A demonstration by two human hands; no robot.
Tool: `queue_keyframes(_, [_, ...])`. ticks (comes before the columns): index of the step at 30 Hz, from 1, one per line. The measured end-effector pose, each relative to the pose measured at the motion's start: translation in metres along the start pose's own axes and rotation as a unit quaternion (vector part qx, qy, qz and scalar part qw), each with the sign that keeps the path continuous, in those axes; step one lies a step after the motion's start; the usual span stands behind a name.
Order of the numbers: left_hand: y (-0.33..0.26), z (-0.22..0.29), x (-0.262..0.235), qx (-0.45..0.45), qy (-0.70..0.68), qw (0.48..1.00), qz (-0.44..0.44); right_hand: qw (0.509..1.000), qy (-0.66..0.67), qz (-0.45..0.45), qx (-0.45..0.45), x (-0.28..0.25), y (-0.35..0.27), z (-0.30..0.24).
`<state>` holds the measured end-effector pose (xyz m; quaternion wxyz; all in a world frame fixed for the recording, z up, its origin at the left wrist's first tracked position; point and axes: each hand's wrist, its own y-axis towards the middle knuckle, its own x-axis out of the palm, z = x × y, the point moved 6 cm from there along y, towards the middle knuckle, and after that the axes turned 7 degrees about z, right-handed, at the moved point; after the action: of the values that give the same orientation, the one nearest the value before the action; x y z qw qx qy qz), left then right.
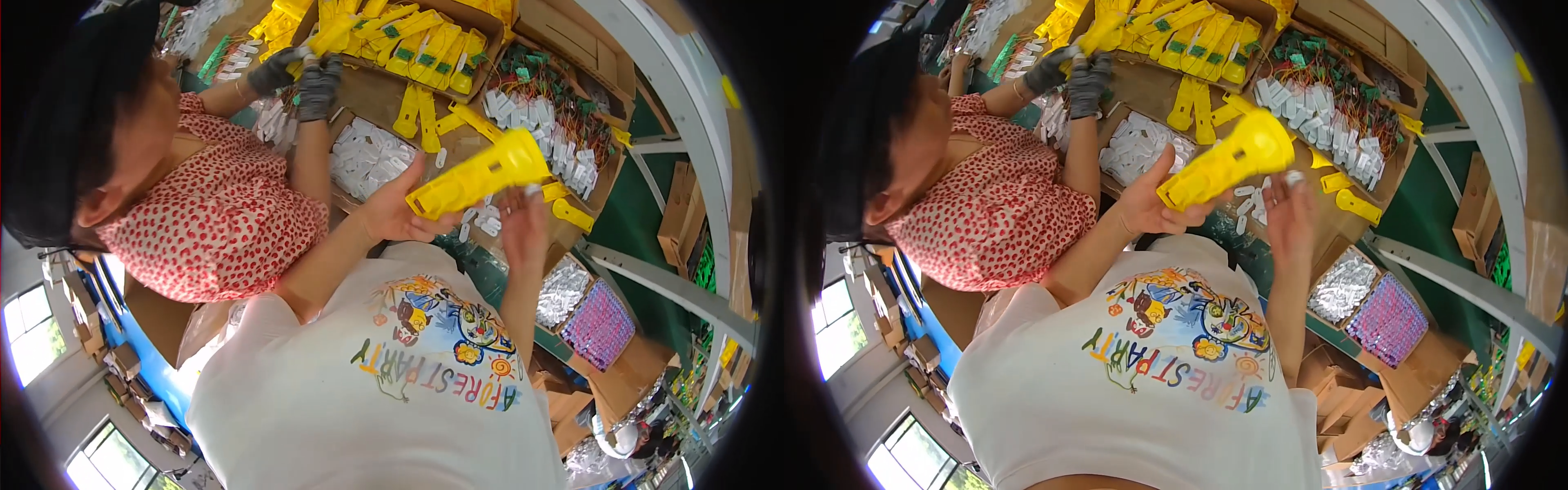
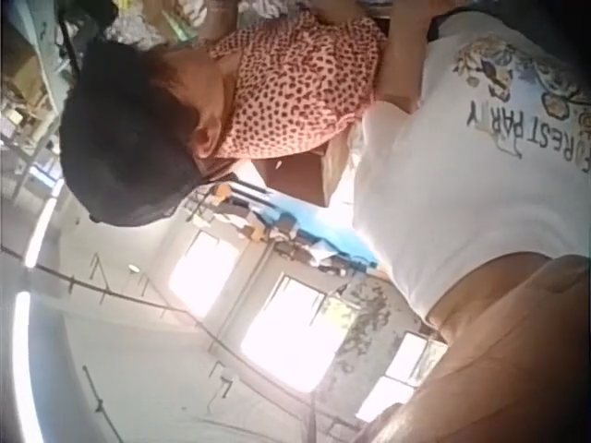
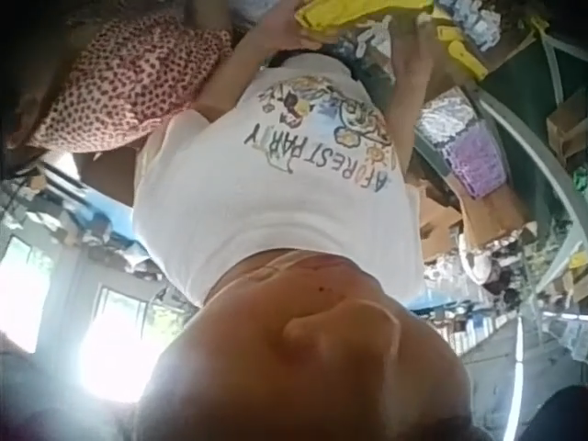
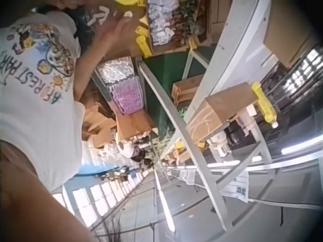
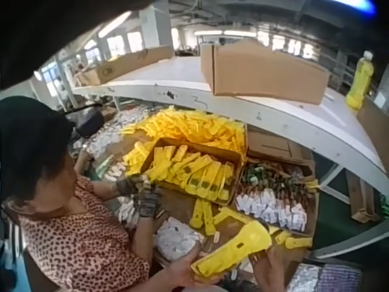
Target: Assembling internal components into yellow plastic housings at a factory workstation.
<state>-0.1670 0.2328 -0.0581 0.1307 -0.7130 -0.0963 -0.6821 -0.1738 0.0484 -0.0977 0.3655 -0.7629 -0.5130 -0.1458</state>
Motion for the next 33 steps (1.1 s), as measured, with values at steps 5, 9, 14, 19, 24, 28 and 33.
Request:
queue_keyframes(5, [0.006, -0.029, -0.009, -0.089, 0.204, 0.973, 0.058, 0.97, 0.16, -0.181, -0.036, 0.062, -0.044, -0.056])
queue_keyframes(9, [0.02, -0.02, -0.054, 0.007, 0.263, 0.965, -0.01, 0.919, 0.117, -0.376, 0.005, 0.125, -0.11, -0.051])
queue_keyframes(14, [0.029, 0.027, 0.006, 0.051, 0.436, 0.899, 0.007, 0.955, -0.108, -0.176, -0.213, 0.101, -0.105, -0.054])
queue_keyframes(19, [0.027, 0.047, 0.039, 0.123, 0.611, 0.779, -0.061, 0.979, -0.103, -0.165, -0.055, 0.07, -0.094, -0.05])
queue_keyframes(24, [0.036, 0.051, 0.055, 0.1, 0.704, 0.702, -0.047, 0.979, -0.095, -0.14, 0.114, 0.059, -0.086, -0.041])
queue_keyframes(28, [0.052, 0.053, 0.058, 0.176, 0.64, 0.747, 0.008, 0.933, -0.318, -0.168, 0.021, 0.051, -0.083, -0.032])
queue_keyframes(33, [0.073, 0.047, 0.041, 0.171, 0.334, 0.925, -0.062, 0.955, -0.236, -0.082, -0.163, 0.043, -0.087, -0.054])
